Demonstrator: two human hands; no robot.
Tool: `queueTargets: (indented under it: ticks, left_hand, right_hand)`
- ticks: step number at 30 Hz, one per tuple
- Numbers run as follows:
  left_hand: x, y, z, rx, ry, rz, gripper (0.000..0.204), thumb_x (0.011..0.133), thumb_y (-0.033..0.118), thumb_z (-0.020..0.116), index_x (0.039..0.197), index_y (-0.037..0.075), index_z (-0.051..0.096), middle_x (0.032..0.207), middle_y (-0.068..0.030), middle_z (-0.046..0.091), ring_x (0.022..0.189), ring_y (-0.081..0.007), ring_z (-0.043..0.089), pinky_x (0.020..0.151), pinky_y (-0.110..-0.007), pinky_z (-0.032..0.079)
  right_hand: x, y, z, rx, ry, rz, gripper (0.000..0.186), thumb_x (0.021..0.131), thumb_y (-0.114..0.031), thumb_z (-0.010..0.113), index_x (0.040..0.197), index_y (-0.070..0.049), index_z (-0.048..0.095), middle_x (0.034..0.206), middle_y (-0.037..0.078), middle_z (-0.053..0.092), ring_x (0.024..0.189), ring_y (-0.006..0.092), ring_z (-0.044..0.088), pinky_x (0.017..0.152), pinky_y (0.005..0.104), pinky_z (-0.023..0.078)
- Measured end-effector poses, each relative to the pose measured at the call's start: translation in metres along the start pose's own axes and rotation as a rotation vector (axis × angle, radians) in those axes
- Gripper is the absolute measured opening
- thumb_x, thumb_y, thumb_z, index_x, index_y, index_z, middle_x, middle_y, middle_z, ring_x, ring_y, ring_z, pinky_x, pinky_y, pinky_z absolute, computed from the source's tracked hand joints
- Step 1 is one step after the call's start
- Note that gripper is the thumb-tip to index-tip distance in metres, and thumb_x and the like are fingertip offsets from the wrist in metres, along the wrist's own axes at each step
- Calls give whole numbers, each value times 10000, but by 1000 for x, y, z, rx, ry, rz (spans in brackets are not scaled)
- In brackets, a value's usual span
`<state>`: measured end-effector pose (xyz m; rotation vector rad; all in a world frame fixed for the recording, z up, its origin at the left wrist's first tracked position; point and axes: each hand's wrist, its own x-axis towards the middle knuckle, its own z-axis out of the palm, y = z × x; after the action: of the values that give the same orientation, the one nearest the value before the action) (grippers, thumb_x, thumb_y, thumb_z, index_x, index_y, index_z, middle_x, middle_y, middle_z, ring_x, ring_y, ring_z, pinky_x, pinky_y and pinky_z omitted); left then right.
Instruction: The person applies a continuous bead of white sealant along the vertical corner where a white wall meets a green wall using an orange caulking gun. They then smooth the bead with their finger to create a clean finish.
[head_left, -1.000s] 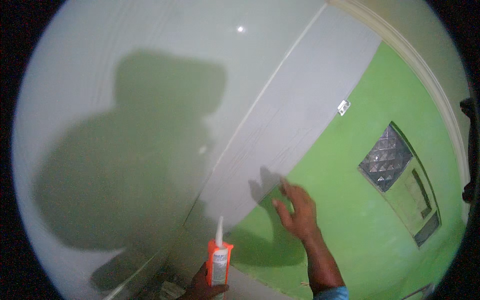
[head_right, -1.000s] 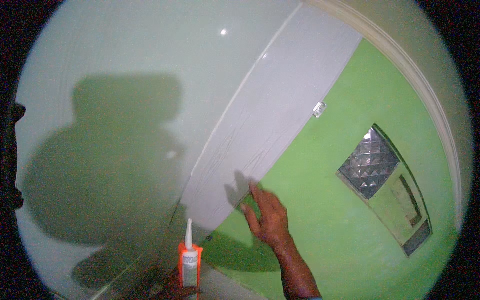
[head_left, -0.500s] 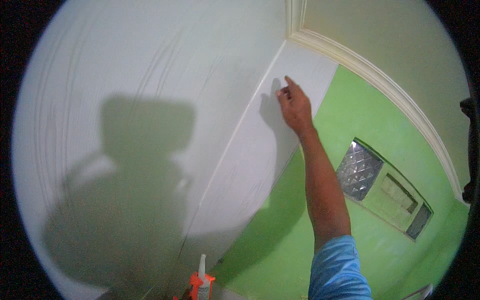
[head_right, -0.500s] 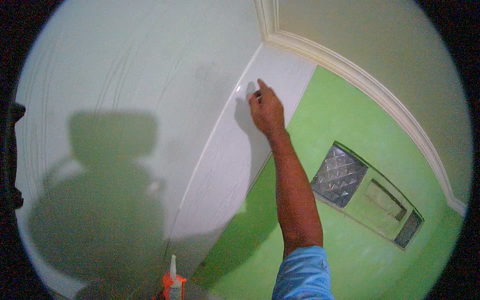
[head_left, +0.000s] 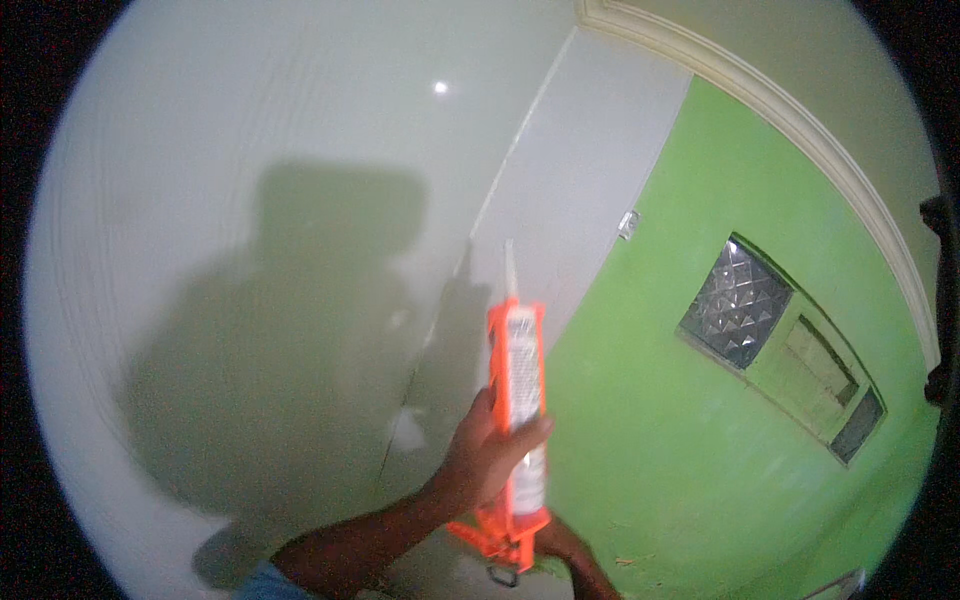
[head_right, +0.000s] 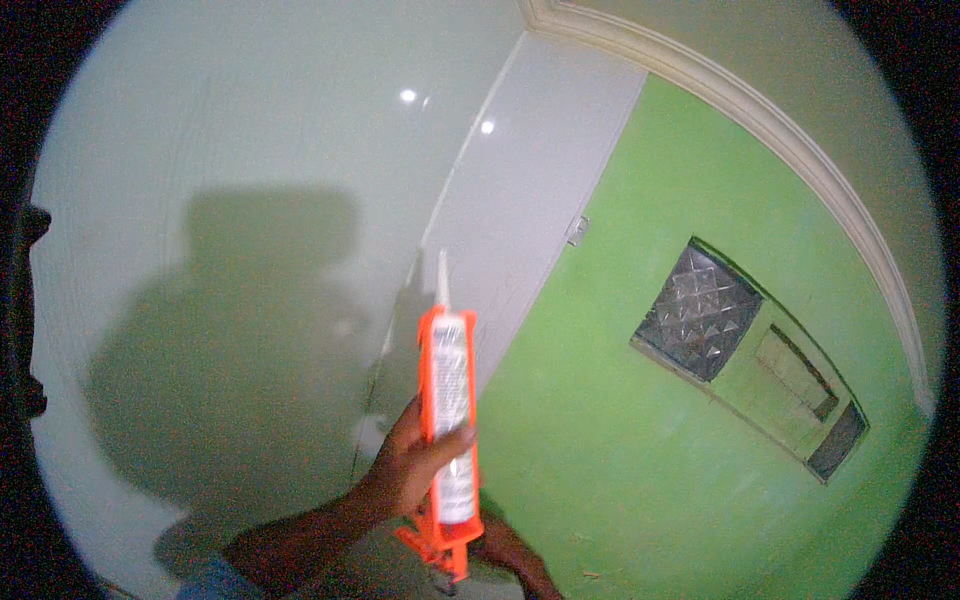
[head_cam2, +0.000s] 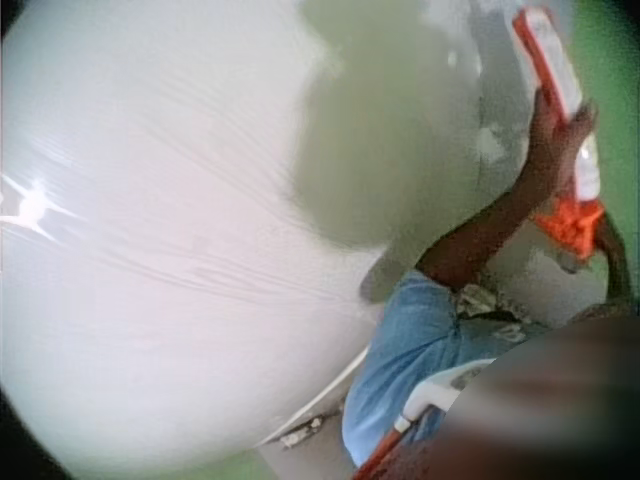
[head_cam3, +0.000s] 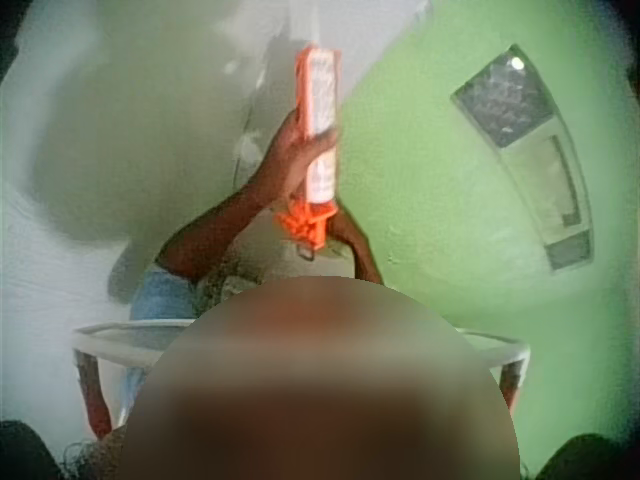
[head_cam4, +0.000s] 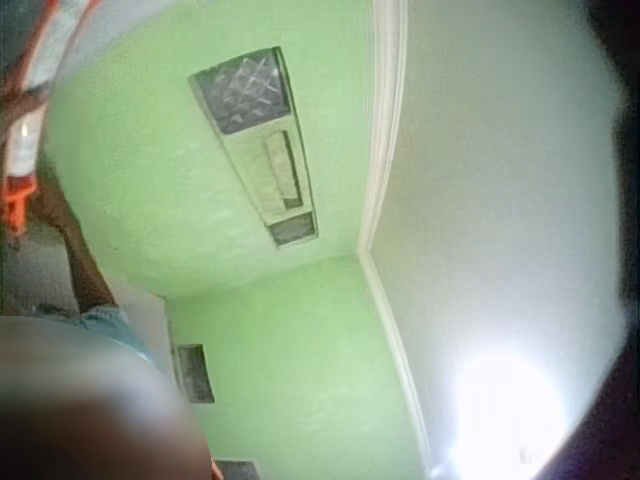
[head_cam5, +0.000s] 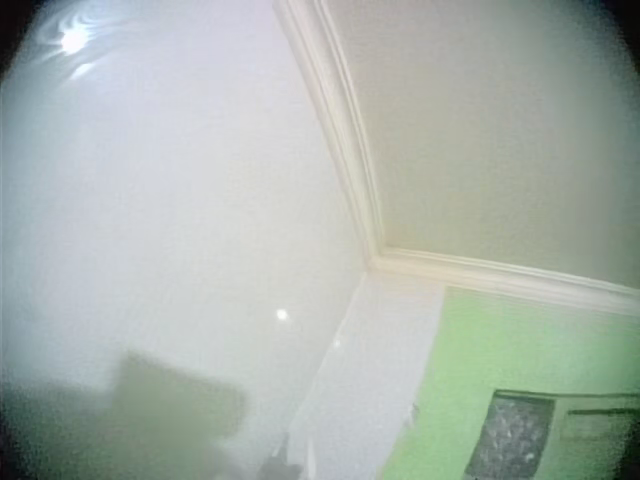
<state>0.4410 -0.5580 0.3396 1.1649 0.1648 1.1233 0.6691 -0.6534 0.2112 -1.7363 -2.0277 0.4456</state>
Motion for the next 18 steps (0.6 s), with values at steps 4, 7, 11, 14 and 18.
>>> queueTargets:
  ticks: [4,7,11,14,18]
  left_hand:
    - [53,26,47,-110,-69,91,261,1081,259,710,1147,104,512,924,21,514,847,-108,642,750,-362,620]
    - [78,33,76,-234,-66,134,286,1084,289,708,1122,108,489,901,-2,538,743,-140,670,678,-377,647]
    - [96,42,92,-261,-71,128,363,1072,367,719,1105,104,470,839,-36,569,652,-198,714,602,-385,649]
    - [106,53,98,-274,-12,228,366,1063,382,728,1091,104,491,818,-17,547,639,-181,654,599,-383,618]
    - [120,67,95,-304,-2,121,324,1054,357,741,1049,116,524,821,2,532,669,-146,582,633,-370,564]
  right_hand:
    - [-35,-18,57,462,184,-149,935,890,-376,876,1640,-60,415,1707,181,408,1570,349,402,1280,585,324]
    - [-14,-41,57,862,476,-425,1103,815,-308,923,1688,-22,312,1732,232,366,1614,401,335,1315,563,273]
    - [23,-55,8,1048,637,-468,1118,784,-296,941,1683,-42,325,1742,167,350,1613,371,324,1296,576,288]
    - [41,-68,-30,1098,699,-512,1087,775,-258,916,1669,-40,338,1689,171,408,1576,364,372,1291,562,294]
    - [55,-94,-54,1165,602,-612,1058,764,-213,882,1659,-32,346,1700,176,395,1580,377,367,1299,567,278]
